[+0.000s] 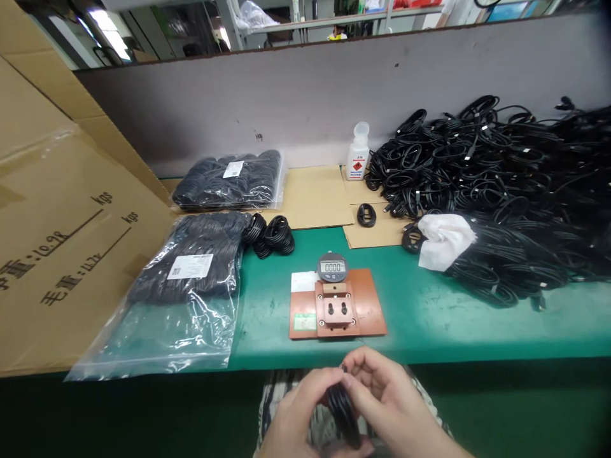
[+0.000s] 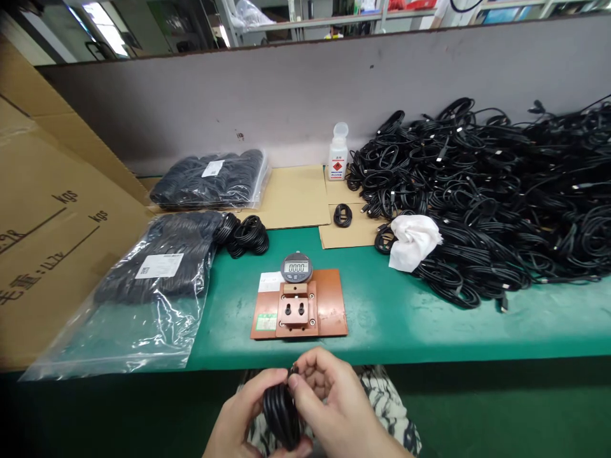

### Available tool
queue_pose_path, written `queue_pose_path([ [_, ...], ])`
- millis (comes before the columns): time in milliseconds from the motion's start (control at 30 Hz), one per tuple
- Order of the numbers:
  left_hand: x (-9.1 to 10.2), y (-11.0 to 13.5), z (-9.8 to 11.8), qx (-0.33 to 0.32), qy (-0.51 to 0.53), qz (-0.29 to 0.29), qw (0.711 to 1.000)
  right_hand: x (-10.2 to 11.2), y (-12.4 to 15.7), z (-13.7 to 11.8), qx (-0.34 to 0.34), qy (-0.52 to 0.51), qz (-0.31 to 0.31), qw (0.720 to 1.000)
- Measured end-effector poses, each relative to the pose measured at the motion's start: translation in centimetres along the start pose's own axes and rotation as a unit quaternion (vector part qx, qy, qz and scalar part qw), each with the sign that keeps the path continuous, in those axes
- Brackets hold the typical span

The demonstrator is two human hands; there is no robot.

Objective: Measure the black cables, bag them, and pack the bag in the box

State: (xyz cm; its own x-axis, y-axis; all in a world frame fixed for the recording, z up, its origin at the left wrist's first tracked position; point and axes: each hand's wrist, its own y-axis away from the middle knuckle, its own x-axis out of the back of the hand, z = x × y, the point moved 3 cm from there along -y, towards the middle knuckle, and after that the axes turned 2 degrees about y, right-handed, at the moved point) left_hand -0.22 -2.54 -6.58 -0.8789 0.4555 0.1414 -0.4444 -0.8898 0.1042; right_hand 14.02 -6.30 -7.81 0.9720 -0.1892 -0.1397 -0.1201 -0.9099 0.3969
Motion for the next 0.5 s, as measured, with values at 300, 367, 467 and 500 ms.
queue_pose_path([
  [300,0.7,-0.3,-1.5,0.048,-0.026,-0.021,0.998,0.2,0.0,-0.4,-0.02,-0.024,0.035,0.999],
  [367,0.9,-0.9,-1.4,0.024,-0.042,-0.045,0.998,0.2,-0.1,-0.2,-0.012,-0.02,0.038,0.999],
  [467,1.1,-1.4,-1.0,-0.009,-0.049,-0.094,0.994,0.0,-0.2,0.3,0.001,-0.036,0.024,0.999],
  [500,1.2,-1.4,-1.0,-0.012,-0.047,-0.1,0.994,0.0,-0.1,0.4,0.017,-0.045,0.025,0.999],
])
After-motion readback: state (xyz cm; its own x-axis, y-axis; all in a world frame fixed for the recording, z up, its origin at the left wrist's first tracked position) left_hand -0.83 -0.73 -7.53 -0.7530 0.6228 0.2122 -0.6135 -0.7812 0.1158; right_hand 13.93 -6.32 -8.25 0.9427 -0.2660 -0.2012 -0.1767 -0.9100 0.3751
